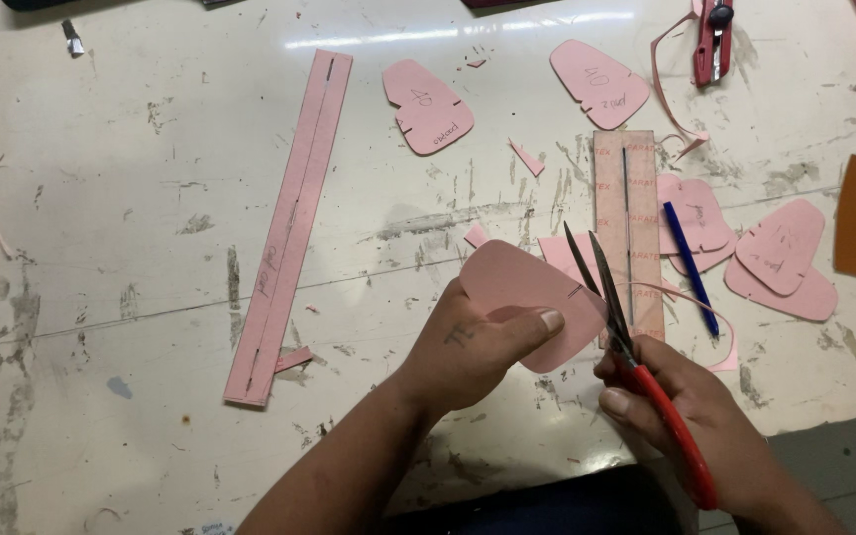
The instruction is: The person uses a ruler and pen to mark a curved outline on a pink sheet, then uses scissors to cut along the marked line. The cut piece is placed on the table among other similar pink cutouts.
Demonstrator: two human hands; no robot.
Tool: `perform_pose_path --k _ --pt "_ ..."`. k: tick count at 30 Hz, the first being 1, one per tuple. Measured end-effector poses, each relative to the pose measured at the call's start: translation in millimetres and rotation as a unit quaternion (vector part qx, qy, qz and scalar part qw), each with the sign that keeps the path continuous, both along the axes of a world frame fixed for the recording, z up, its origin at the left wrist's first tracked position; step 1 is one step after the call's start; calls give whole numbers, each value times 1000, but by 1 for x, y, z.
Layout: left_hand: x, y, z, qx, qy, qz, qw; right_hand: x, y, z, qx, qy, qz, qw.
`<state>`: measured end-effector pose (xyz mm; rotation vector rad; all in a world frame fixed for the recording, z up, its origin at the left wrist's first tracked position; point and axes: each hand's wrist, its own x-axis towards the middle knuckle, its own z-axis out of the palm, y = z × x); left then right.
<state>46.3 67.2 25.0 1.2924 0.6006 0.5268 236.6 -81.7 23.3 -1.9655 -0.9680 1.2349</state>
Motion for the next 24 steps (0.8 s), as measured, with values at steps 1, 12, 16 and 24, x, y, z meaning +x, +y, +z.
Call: perform_pose_path --k 1,12,16,24 --pt "0 0 0 -9 -8 -3 1000 0 0 1 -16 5 -9 1000" --pt "-1 4 6 -1 17 -14 1000 17 -12 -10 -75 -17 22 997" --pt "-3 5 10 63 14 -36 997 26 -17 -14 -32 2 58 998" --pt "-1 6 14 58 27 -48 997 21 -11 -1 -113 -17 43 993"
